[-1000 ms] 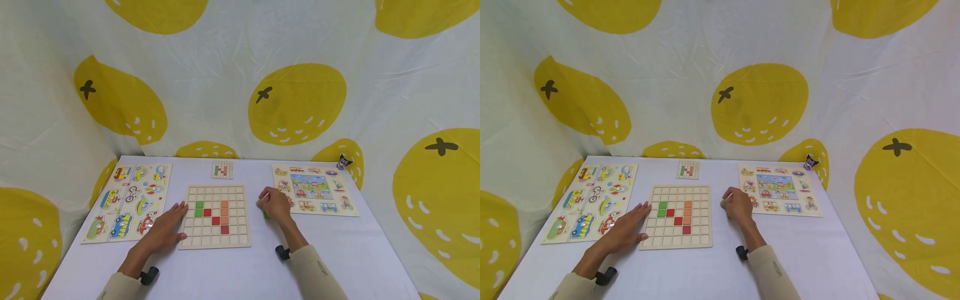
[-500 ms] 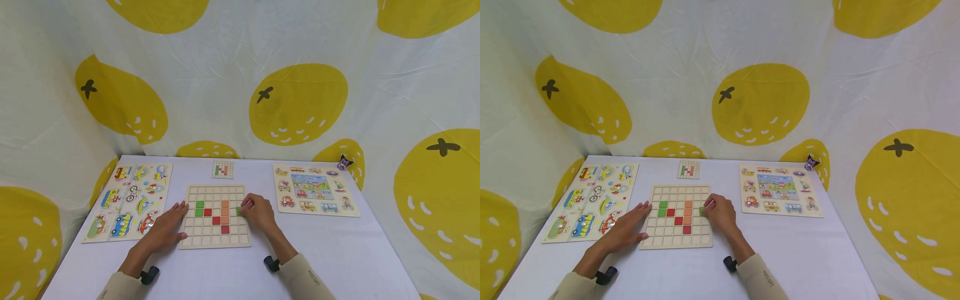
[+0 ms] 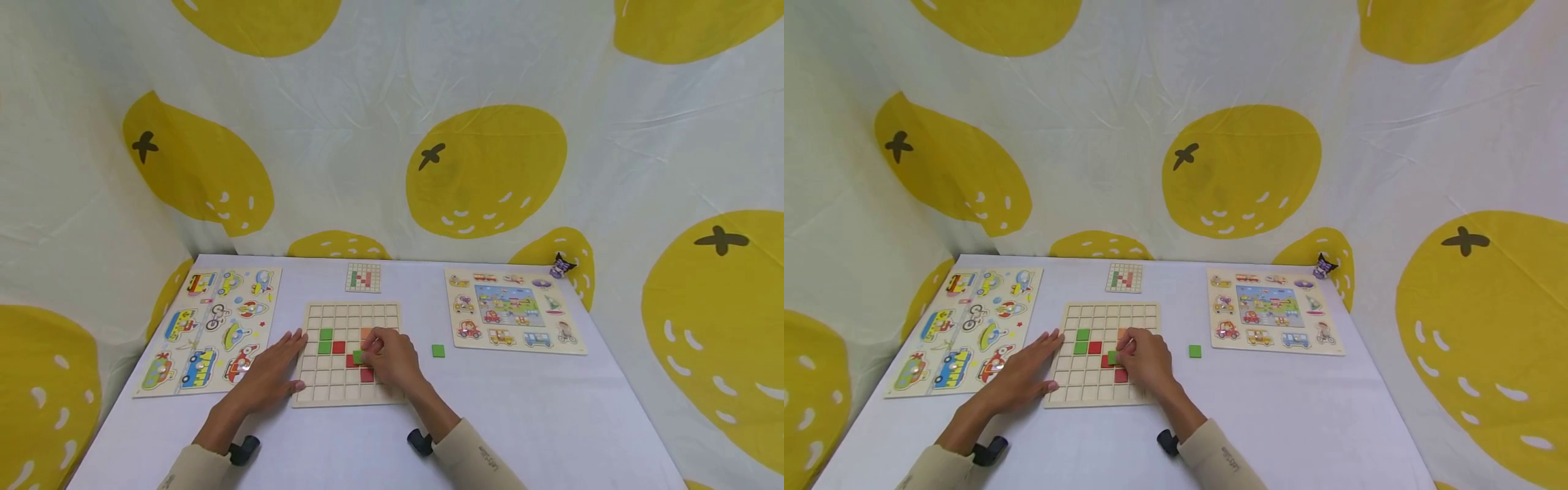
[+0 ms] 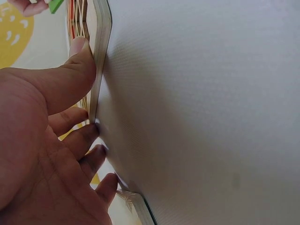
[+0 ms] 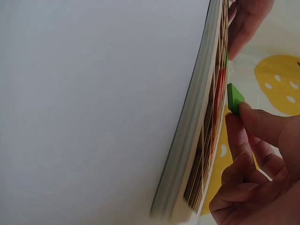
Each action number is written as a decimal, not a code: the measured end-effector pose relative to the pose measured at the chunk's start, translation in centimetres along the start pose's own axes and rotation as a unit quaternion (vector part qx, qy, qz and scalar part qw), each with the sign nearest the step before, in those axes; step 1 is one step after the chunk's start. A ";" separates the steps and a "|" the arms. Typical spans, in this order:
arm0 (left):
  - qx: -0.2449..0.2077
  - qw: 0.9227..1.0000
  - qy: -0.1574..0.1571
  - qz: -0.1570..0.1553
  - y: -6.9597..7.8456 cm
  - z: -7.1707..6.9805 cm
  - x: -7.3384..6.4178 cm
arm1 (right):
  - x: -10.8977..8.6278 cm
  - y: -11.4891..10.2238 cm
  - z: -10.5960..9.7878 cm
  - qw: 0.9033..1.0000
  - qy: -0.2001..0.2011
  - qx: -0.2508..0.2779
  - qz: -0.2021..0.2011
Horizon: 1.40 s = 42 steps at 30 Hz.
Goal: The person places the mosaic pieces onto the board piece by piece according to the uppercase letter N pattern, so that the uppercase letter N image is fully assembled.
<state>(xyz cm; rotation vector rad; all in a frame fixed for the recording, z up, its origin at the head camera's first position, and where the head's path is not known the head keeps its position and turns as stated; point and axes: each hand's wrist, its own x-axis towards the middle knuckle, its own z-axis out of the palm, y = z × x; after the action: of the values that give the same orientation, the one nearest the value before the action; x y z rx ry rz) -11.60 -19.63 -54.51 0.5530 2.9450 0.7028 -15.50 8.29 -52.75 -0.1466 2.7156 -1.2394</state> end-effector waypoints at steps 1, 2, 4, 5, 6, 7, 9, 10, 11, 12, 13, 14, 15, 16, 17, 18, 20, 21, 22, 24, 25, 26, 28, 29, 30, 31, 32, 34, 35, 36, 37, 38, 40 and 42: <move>-0.003 1.000 -0.001 -0.001 0.0 0.0 0.0 | 0.0 -0.2 0.3 1.000 -0.002 0.001 -0.004; -0.003 1.000 -0.002 -0.001 0.1 0.0 0.1 | 0.0 -0.4 0.5 1.000 -0.004 0.002 -0.008; -0.002 1.000 -0.004 -0.003 0.1 0.0 0.1 | 0.1 -0.7 1.1 1.000 -0.006 -0.001 -0.017; 0.000 1.000 -0.005 -0.004 0.0 0.0 0.1 | 0.1 -0.9 1.3 1.000 -0.006 -0.001 -0.024; 0.001 1.000 -0.005 -0.005 0.0 -0.1 0.1 | 0.2 -1.1 1.6 1.000 -0.006 0.000 -0.030; -0.002 1.000 -0.007 -0.009 0.0 -0.1 0.1 | 0.3 -1.3 1.9 0.999 -0.007 -0.004 -0.032; -0.001 1.000 -0.008 -0.011 0.0 -0.1 0.1 | 0.4 -1.6 2.5 0.999 -0.006 -0.011 -0.041; -0.001 1.000 -0.008 -0.011 -0.1 -0.1 0.1 | 0.5 -1.8 2.8 0.999 -0.006 -0.014 -0.044; -0.001 1.000 -0.008 -0.012 -0.1 -0.1 0.1 | 0.6 -2.0 3.1 0.999 -0.006 -0.016 -0.046; 0.000 1.000 -0.008 -0.012 -0.1 0.0 0.1 | 0.6 -2.2 3.3 0.999 -0.007 -0.018 -0.048; 0.000 1.000 -0.008 -0.013 -0.1 0.0 0.1 | 0.7 -2.3 3.6 0.999 -0.008 -0.024 -0.047; 0.001 1.000 -0.008 -0.012 -0.2 0.0 0.1 | 0.8 -2.5 3.9 0.998 -0.008 -0.027 -0.049; 0.002 1.000 -0.008 -0.012 -0.2 0.0 0.1 | 0.9 -2.7 4.1 0.998 -0.008 -0.030 -0.049; 0.004 1.000 -0.008 -0.012 -0.2 0.0 0.1 | 1.0 -2.8 4.4 0.998 -0.007 -0.032 -0.048; 0.006 1.000 -0.008 -0.011 -0.2 0.1 0.1 | 1.0 -3.0 4.5 0.998 -0.006 -0.034 -0.048; 0.006 1.000 -0.008 -0.009 -0.2 0.1 0.1 | 1.1 -3.2 4.7 0.998 -0.005 -0.037 -0.048; 0.007 1.000 -0.008 -0.008 -0.2 0.1 0.1 | 1.2 -3.5 4.8 0.998 -0.004 -0.042 -0.049; 0.007 1.000 -0.008 -0.008 -0.2 0.1 0.1 | 1.2 -3.6 4.9 0.998 -0.003 -0.045 -0.050; 0.008 1.000 -0.009 -0.007 -0.3 0.1 0.1 | 1.2 -3.8 5.0 0.998 -0.003 -0.048 -0.050; 0.007 1.000 -0.009 -0.008 -0.3 0.1 0.1 | 1.3 -4.0 5.1 0.997 -0.004 -0.060 -0.048; 0.006 1.000 -0.009 -0.008 -0.3 0.1 0.1 | 1.4 -4.1 5.2 0.997 -0.004 -0.067 -0.049; 0.005 1.000 -0.009 -0.008 -0.3 0.1 0.2 | 1.5 -4.2 5.3 0.996 -0.004 -0.073 -0.047; 0.003 1.000 -0.007 -0.007 -0.3 0.1 0.1 | 1.6 -4.3 5.4 0.996 -0.007 -0.083 -0.042; 0.001 1.000 -0.005 -0.007 -0.3 0.0 0.1 | 1.6 -4.4 5.5 0.996 -0.008 -0.085 -0.040; 0.001 1.000 -0.005 -0.007 -0.3 0.0 0.1 | 1.7 -4.4 5.5 0.995 -0.010 -0.086 -0.038; 0.001 1.000 -0.004 -0.007 -0.3 0.0 0.1 | 1.7 -4.5 5.4 0.996 -0.012 -0.085 -0.037; 0.001 1.000 -0.004 -0.006 -0.3 0.1 0.1 | 1.6 -4.5 5.4 0.996 -0.014 -0.084 -0.036; 0.002 1.000 -0.003 -0.006 -0.3 0.1 0.1 | 1.6 -4.5 5.2 0.996 -0.019 -0.082 -0.039; 0.001 1.000 -0.003 -0.006 -0.4 0.1 0.1 | 1.5 -4.5 5.1 0.996 -0.021 -0.080 -0.042; 0.001 1.000 -0.003 -0.005 -0.3 0.1 0.1 | 1.4 -4.5 4.9 0.996 -0.024 -0.076 -0.046; -0.002 1.000 -0.002 -0.005 -0.3 0.1 0.1 | 1.3 -4.4 4.8 0.996 -0.027 -0.071 -0.051; -0.003 1.000 -0.002 -0.004 -0.3 0.1 0.1 | 1.2 -4.3 4.6 0.996 -0.029 -0.064 -0.057; -0.004 1.000 -0.002 -0.003 -0.3 0.0 0.1 | 0.9 -4.0 4.1 0.996 -0.032 -0.047 -0.066; -0.006 1.000 -0.002 -0.003 -0.2 0.0 0.0 | 0.7 -3.6 3.5 0.997 -0.030 -0.030 -0.069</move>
<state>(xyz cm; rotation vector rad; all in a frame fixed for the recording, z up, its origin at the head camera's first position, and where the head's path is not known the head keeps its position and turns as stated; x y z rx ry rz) -11.71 -19.78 -54.57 0.5450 2.9342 0.7181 -15.43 3.17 -52.34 -0.3774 2.7307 -1.1676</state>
